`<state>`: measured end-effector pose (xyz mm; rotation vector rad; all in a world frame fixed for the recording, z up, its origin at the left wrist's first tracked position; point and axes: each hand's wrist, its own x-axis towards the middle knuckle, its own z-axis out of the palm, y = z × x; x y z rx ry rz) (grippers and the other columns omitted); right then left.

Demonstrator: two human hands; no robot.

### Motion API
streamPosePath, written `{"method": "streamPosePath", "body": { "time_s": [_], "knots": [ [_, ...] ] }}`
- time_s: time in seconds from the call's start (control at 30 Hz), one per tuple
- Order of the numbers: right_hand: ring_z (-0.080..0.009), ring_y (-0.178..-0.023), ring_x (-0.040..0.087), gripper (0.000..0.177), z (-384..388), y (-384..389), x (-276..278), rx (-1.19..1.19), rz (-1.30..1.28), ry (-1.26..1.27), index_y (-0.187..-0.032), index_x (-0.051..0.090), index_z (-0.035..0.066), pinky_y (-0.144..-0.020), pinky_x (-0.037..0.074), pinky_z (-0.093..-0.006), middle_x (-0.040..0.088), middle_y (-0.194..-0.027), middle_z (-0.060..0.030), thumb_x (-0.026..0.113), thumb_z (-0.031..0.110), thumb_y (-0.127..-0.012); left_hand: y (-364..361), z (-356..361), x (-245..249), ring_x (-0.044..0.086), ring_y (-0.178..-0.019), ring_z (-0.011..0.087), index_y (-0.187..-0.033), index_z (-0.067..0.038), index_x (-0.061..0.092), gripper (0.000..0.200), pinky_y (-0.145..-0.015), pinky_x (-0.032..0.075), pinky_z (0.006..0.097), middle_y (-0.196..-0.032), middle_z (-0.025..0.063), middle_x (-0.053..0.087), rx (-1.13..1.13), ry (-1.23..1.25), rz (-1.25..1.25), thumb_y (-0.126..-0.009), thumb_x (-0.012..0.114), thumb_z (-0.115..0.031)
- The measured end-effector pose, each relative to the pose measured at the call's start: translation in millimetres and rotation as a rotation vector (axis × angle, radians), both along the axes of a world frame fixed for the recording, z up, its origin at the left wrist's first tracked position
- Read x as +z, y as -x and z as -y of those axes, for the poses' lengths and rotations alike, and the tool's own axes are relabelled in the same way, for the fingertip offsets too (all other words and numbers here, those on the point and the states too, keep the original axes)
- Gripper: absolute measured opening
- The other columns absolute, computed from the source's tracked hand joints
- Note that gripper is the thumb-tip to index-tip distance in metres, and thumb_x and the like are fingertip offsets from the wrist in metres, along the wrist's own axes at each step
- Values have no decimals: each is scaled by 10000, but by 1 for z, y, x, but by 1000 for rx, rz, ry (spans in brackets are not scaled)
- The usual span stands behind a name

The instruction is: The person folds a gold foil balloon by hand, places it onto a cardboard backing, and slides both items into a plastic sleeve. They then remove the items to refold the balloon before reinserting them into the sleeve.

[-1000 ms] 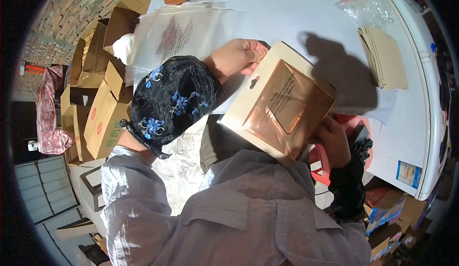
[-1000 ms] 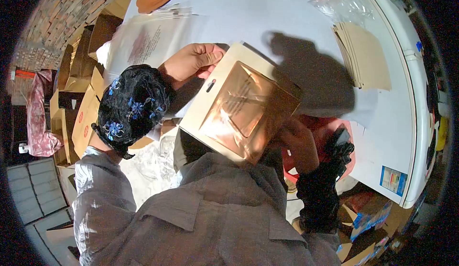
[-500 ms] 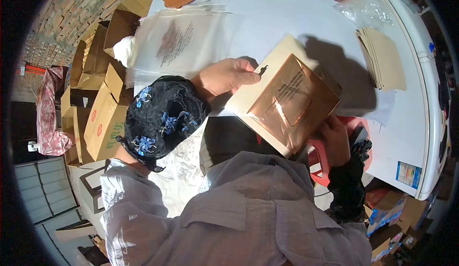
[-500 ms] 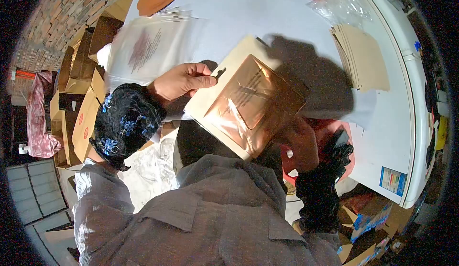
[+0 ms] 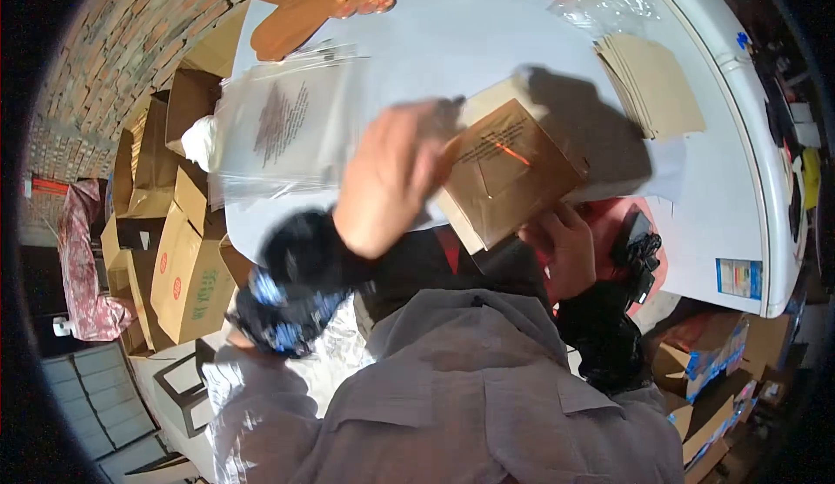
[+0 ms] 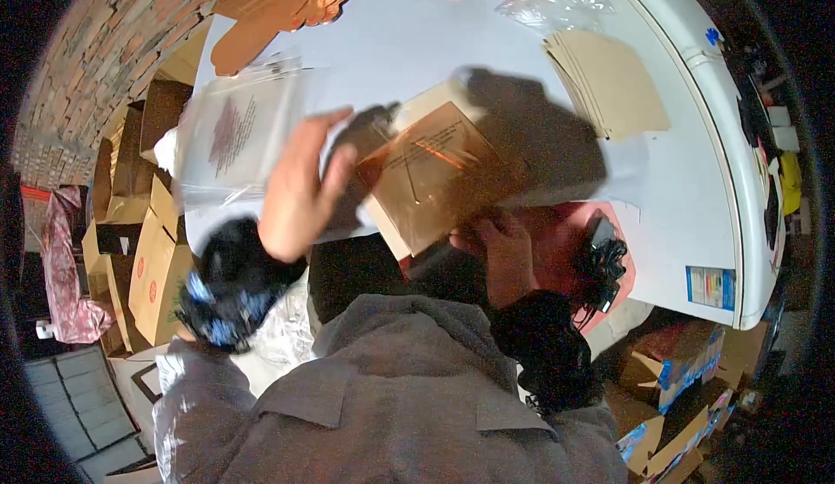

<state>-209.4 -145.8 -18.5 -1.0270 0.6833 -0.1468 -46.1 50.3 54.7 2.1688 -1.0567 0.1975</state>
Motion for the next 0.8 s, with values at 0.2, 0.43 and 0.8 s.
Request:
{"method": "streamPosePath", "body": {
  "time_s": [0.2,0.43,0.8],
  "knots": [
    [-163,-971,640,228,-21,-1,5,-58,98,-34,-1117,570,-21,-822,550,-270,603,-1045,-87,560,145,-961,79,2,-41,355,-1347,447,-1413,19,367,745,-1093,333,470,-1392,250,422,-67,-121,68,-806,732,-212],
    [-273,-1054,626,313,-30,-14,-10,85,153,-96,-1118,546,-48,-933,528,-375,604,-1133,-168,555,222,-960,50,5,-65,421,-1294,441,-1392,16,396,720,-1066,374,478,-1337,253,477,27,1,83,-779,743,-130],
    [-348,-968,598,360,21,6,14,61,181,1497,-1128,540,53,-840,485,-423,603,-1023,-152,698,141,-817,38,12,-63,374,-1343,355,-1390,-72,436,713,-1107,264,447,-1369,157,458,111,-89,-52,-758,752,-163]
  ]
}}
